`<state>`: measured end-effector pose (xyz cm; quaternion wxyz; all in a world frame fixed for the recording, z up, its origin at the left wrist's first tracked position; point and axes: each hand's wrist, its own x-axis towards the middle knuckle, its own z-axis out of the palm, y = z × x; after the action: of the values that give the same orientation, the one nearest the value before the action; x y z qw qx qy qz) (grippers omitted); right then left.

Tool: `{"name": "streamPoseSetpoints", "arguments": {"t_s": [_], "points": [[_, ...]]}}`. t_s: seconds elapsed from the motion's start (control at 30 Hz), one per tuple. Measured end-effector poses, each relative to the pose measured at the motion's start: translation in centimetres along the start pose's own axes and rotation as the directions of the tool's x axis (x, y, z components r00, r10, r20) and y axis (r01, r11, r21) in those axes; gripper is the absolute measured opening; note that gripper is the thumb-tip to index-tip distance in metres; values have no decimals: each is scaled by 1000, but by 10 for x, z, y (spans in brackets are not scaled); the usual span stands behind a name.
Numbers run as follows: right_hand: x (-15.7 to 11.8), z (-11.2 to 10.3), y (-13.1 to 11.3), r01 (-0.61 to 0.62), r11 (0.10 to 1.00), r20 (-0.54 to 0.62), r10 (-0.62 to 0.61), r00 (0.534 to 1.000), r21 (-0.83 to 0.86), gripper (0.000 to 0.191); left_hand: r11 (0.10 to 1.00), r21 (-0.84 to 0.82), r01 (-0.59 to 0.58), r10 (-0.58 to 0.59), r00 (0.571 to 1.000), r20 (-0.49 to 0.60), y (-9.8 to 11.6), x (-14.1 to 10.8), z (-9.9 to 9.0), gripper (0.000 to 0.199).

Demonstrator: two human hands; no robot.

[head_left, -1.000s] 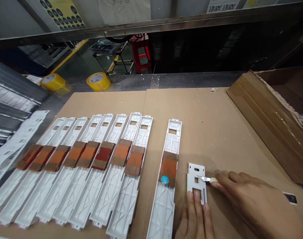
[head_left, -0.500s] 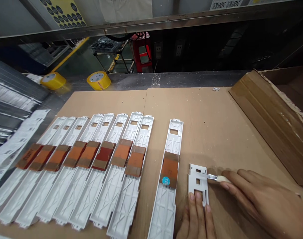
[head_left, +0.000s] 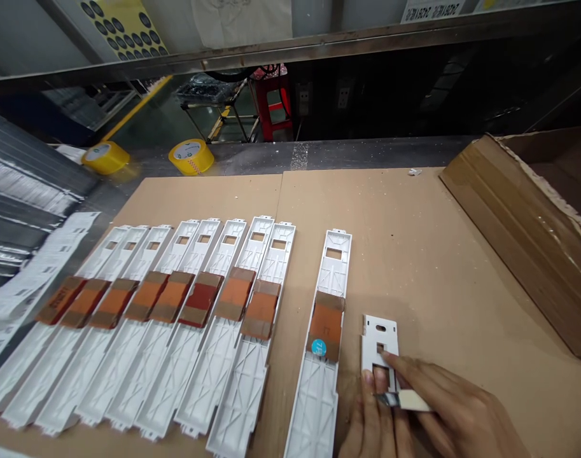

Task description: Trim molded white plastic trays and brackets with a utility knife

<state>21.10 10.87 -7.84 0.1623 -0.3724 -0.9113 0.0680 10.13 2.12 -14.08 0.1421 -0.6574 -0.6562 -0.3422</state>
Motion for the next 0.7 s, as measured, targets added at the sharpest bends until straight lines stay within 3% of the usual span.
{"name": "streamPoseSetpoints", "arguments": {"t_s": [0.17, 0.37, 0.47, 0.6, 0.67, 0.7], "points": [[-5, 7, -1, -91, 992, 12, 90, 996, 83, 63, 1000, -3, -6, 6, 1000, -29, 1, -4, 2, 42], [-5, 12, -4, -198, 950, -4, 205, 979, 240, 47, 999, -1, -42, 42, 999, 10, -4, -1, -4, 43], [-7, 9, -6, -251, 934, 17, 255, 967, 254, 43, 991, -18, -131, 132, 986, 98, -11, 1, -8, 47], [-24, 0, 2, -318, 917, -16, 332, 943, 241, 40, 971, -29, -238, 239, 969, 61, -26, 6, -15, 32], [-40, -7, 11, -383, 893, -18, 398, 917, 237, 39, 959, -46, -280, 284, 949, 137, -38, 13, -22, 33], [-50, -11, 16, -430, 876, -24, 445, 895, 217, 38, 938, -84, -337, 347, 916, 199, -46, 19, -27, 32]]}}
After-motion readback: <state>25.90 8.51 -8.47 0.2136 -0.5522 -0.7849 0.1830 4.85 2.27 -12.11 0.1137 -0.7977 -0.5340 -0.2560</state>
